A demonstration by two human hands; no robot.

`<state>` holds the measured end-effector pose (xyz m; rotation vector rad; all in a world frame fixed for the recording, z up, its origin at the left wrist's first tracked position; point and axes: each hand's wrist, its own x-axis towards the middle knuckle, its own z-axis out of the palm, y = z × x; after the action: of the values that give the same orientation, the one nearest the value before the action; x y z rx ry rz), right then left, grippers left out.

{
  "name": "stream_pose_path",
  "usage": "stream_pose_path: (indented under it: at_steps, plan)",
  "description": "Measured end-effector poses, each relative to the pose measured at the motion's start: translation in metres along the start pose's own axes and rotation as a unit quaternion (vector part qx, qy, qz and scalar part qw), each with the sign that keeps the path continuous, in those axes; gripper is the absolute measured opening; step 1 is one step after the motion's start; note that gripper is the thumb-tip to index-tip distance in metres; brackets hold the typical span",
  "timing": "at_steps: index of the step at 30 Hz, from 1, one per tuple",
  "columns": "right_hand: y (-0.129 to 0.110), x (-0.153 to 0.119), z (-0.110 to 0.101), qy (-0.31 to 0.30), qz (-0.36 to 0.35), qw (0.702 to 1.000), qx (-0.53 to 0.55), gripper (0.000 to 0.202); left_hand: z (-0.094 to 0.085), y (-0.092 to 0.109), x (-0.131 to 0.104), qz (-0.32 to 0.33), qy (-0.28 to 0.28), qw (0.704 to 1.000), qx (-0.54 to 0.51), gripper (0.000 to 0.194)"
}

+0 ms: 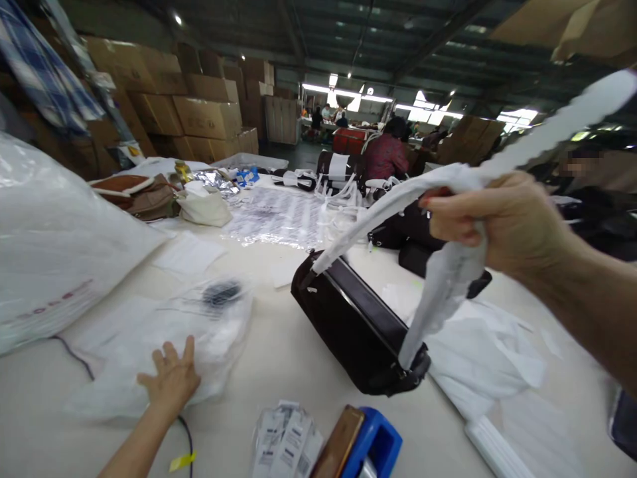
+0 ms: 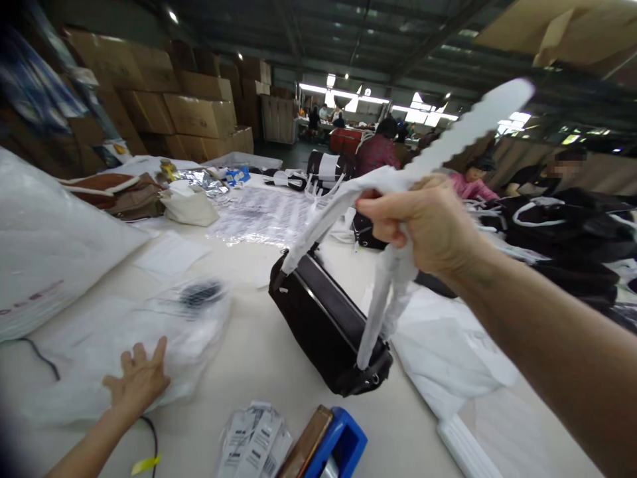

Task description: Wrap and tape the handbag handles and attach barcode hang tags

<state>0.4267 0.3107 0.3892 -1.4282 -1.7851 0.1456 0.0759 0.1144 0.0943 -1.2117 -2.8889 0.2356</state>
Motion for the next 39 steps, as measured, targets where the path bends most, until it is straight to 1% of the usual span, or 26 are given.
stream_pose_path:
  at_steps: [1,2,3,4,5,7,9,10,12,13,15,17,19,21,22,24,26,28,29,30,33,35,36,37,38,39]
  plan:
    - [-0.013,-0.005,0.006,-0.126,-0.001,0.983,0.131,0.037,-0.005,0.003,-0.002,0.017,0.014,1.0,0.006,0.053]
    - [-0.021,-0.012,0.014,-0.205,0.011,0.952,0.228,0.029,-0.009,0.006,-0.006,0.04,0.032,0.999,0.006,0.053]
    - [-0.026,-0.018,0.024,-0.253,0.022,0.925,0.283,0.029,-0.011,0.011,-0.01,0.07,0.054,0.996,-0.001,0.053]
    - [-0.028,-0.024,0.033,-0.283,0.027,0.904,0.32,0.027,-0.011,0.016,-0.017,0.108,0.077,0.991,-0.016,0.053]
    - [-0.028,-0.029,0.041,-0.299,0.031,0.894,0.333,0.026,-0.009,0.021,-0.027,0.155,0.103,0.982,-0.042,0.051]
    - [-0.026,-0.034,0.05,-0.316,0.023,0.895,0.314,0.021,0.004,0.033,-0.054,0.272,0.137,0.946,-0.111,0.043]
    - [-0.027,-0.035,0.049,-0.336,0.005,0.909,0.245,0.019,0.027,0.047,-0.092,0.393,0.157,0.887,-0.185,0.043]
    - [-0.028,-0.034,0.046,-0.343,-0.009,0.918,0.198,0.019,0.039,0.054,-0.112,0.442,0.163,0.856,-0.214,0.042]
    - [-0.033,-0.033,0.037,-0.338,-0.043,0.935,0.099,0.019,0.064,0.072,-0.15,0.505,0.169,0.805,-0.262,0.046]
    - [-0.036,-0.034,0.032,-0.325,-0.064,0.942,0.054,0.02,0.075,0.082,-0.165,0.516,0.171,0.79,-0.285,0.048]
    - [-0.039,-0.038,0.023,-0.289,-0.101,0.952,-0.016,0.021,0.09,0.102,-0.187,0.514,0.183,0.778,-0.313,0.052]
    - [-0.036,-0.046,0.016,-0.269,-0.118,0.953,-0.071,0.027,0.097,0.117,-0.194,0.511,0.206,0.773,-0.314,0.056]
    - [-0.027,-0.055,0.012,-0.268,-0.113,0.952,-0.091,0.041,0.097,0.125,-0.188,0.504,0.222,0.776,-0.307,0.053]
    - [-0.012,-0.065,0.012,-0.257,-0.103,0.959,-0.066,0.058,0.09,0.122,-0.174,0.49,0.237,0.783,-0.301,0.048]
    - [-0.003,-0.069,0.013,-0.247,-0.101,0.963,-0.049,0.064,0.084,0.118,-0.165,0.476,0.242,0.791,-0.298,0.045]
    - [0.013,-0.077,0.016,-0.218,-0.107,0.97,-0.029,0.069,0.071,0.106,-0.148,0.441,0.25,0.811,-0.292,0.042]
    - [0.023,-0.083,0.018,-0.184,-0.113,0.976,-0.016,0.066,0.053,0.096,-0.131,0.408,0.253,0.827,-0.294,0.045]
    - [0.025,-0.086,0.018,-0.165,-0.11,0.98,0.004,0.056,0.029,0.094,-0.114,0.388,0.257,0.83,-0.308,0.051]
    - [0.023,-0.088,0.017,-0.165,-0.108,0.98,0.016,0.05,0.014,0.095,-0.105,0.381,0.261,0.828,-0.319,0.056]
    - [0.02,-0.088,0.016,-0.17,-0.108,0.979,0.025,0.044,-0.004,0.099,-0.095,0.362,0.278,0.823,-0.339,0.06]
    - [0.005,-0.089,0.017,-0.194,-0.121,0.973,0.04,0.034,-0.067,0.117,-0.058,0.305,0.349,0.789,-0.404,0.077]
    - [-0.004,-0.089,0.019,-0.212,-0.127,0.968,0.052,0.032,-0.109,0.13,-0.033,0.311,0.366,0.768,-0.424,0.083]
    - [-0.006,-0.09,0.02,-0.218,-0.131,0.965,0.061,0.032,-0.127,0.137,-0.022,0.321,0.362,0.759,-0.436,0.084]
    - [-0.008,-0.091,0.021,-0.221,-0.136,0.963,0.07,0.033,-0.142,0.143,-0.012,0.336,0.341,0.756,-0.446,0.081]
    - [-0.008,-0.092,0.021,-0.22,-0.142,0.962,0.076,0.035,-0.155,0.148,-0.005,0.365,0.295,0.763,-0.444,0.072]
    - [-0.007,-0.093,0.02,-0.213,-0.144,0.963,0.081,0.04,-0.164,0.153,0.002,0.381,0.274,0.765,-0.441,0.057]
